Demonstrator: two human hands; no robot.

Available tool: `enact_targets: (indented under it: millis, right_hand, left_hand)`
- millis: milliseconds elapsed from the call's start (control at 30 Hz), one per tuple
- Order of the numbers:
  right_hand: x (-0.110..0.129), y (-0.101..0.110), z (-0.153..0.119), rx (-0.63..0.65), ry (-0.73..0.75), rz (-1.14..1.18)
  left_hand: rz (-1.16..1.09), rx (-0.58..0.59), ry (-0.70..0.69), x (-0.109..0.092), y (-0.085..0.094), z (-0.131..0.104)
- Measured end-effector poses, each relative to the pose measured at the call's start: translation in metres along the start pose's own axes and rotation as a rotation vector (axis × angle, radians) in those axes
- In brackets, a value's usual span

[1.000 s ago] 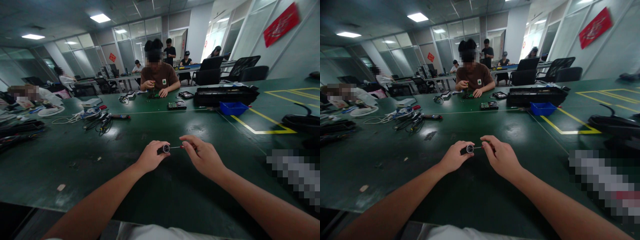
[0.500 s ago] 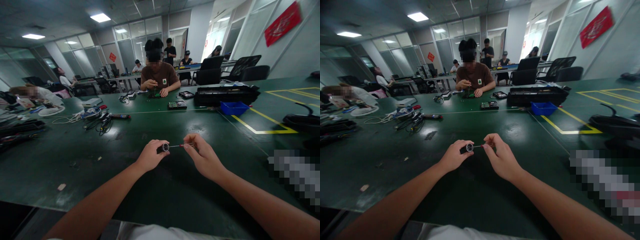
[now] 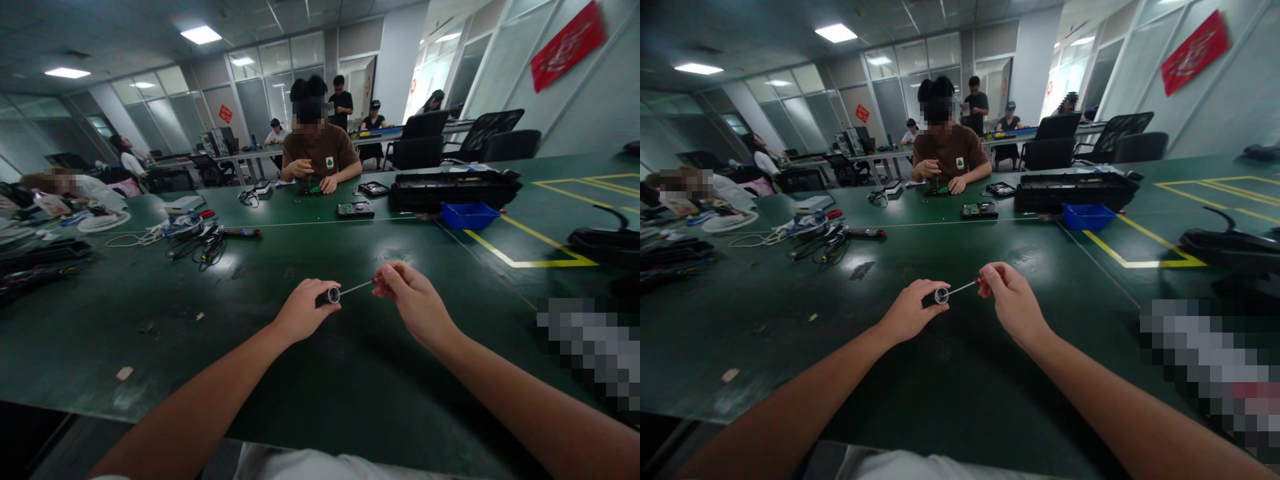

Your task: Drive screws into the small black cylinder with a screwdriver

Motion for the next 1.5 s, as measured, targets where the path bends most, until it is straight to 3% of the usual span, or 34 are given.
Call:
enact_targets:
  millis: [133,533,833,1033,1233,1500]
  right_hand:
    - [0.011,-0.002,-0.006,0.004,0.064,-0.146]
    - [0.018,-0.004,-0.013,0.046,0.075,-0.354]
    - [0.025,-0.009,-0.02,0.097,0.243,-0.432]
    - [0.023,-0.01,-0.02,0.131,0.206,-0.492]
    - [0.028,-0.01,-0.02,0.1,0.264,-0.425]
    - [0.027,-0.011,-0.019,0.103,0.193,-0.485]
  left_hand:
    - [-0.001,0.002,-0.014,-0.002,-0.002,0.0]
    - [0.022,-0.004,-0.015,-0.005,-0.001,0.001]
    - [0.021,-0.02,0.021,-0.003,0.002,0.0]
    - [0.02,-0.005,0.008,-0.003,0.001,0.0]
    - [0.028,-0.019,0.021,-0.003,0.002,0.001]
    - [0.022,-0.033,-0.004,0.0,0.002,0.001]
Point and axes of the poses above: each hand's wrist, its own z-axis towards the middle knuckle, its own y-axis out of the back of the hand, x = y × z, the point moved 6 cm from there along z, towards the middle knuckle, and after that the axes turned 11 degrees about -z, right-handed, at the moved point
